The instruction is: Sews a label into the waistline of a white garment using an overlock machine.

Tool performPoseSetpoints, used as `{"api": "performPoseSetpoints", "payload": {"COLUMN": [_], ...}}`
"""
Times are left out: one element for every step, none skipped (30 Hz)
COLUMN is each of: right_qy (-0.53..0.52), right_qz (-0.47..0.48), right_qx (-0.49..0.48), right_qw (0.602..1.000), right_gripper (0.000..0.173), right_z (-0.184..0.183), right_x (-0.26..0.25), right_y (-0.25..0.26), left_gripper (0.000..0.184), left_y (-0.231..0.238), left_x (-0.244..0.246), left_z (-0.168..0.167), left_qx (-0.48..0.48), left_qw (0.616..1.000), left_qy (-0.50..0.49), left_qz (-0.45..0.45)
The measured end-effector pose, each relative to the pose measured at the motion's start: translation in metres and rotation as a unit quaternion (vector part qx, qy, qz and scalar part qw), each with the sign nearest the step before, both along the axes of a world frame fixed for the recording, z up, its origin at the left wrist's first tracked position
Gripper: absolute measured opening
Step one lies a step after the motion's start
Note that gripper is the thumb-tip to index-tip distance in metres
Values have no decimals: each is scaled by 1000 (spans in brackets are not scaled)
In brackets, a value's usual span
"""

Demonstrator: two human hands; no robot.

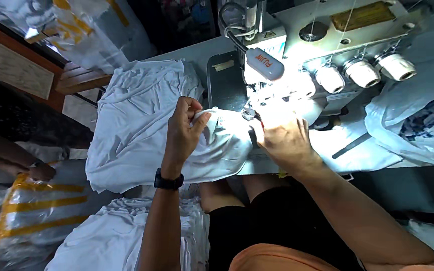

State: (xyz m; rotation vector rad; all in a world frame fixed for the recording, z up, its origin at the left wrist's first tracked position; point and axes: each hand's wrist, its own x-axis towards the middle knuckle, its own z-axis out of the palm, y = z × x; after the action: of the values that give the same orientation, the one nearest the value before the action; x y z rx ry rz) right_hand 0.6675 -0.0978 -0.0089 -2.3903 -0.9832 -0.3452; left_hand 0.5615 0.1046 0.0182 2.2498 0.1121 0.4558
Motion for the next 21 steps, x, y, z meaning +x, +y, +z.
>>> {"api": "performPoseSetpoints", "payload": {"right_qy": [-14,-28,-25,3,58,122,181,233,282,328,358,373,381,384,386,388,392,397,402,406,405], "right_qz": [13,32,54,77,95,104,100,90,84,85,87,88,91,96,99,100,99,97,97,96,94], "right_qx": [18,43,69,95,120,144,161,167,160,152,147,142,141,144,148,151,154,153,153,154,156], "right_qw": [1000,998,996,992,987,977,965,954,942,928,918,913,909,907,905,903,902,899,898,896,896], "right_gripper": [20,18,17,17,17,18,19,19,20,19,19,18,16,14,13,13,12,12,12,12,12], "right_z": [-2,-5,-7,-7,-3,3,9,13,16,18,20,22,22,21,21,21,21,21,21,20,19], "right_x": [1,3,6,9,10,10,9,8,8,8,7,7,7,8,9,9,9,9,8,9,9], "right_y": [5,9,12,12,10,7,3,2,1,1,1,3,5,8,11,13,16,18,19,19,18], "left_gripper": [8,6,13,18,20,21,22,26,28,30,31,33,37,39,41,42,42,43,44,46,47], "left_y": [0,-1,-3,-6,-8,-10,-10,-10,-10,-11,-12,-14,-16,-18,-19,-21,-21,-22,-22,-23,-23], "left_x": [-3,-5,-6,-6,-6,-6,-6,-6,-6,-6,-5,-4,-4,-3,-3,-4,-4,-4,-4,-5,-6], "left_z": [1,2,5,8,10,11,11,11,10,9,8,8,9,10,10,10,9,9,9,9,9], "left_qx": [24,51,69,77,80,81,82,86,92,97,102,108,116,122,125,127,129,130,130,133,138], "left_qw": [999,998,996,994,994,994,993,992,991,990,989,989,988,988,988,988,987,987,988,988,989], "left_qy": [-16,-32,-34,-30,-27,-28,-32,-36,-39,-44,-46,-43,-38,-33,-30,-32,-34,-37,-37,-33,-23], "left_qz": [-19,-36,-52,-64,-71,-75,-80,-86,-92,-96,-96,-95,-91,-88,-86,-85,-85,-83,-79,-68,-51]}}
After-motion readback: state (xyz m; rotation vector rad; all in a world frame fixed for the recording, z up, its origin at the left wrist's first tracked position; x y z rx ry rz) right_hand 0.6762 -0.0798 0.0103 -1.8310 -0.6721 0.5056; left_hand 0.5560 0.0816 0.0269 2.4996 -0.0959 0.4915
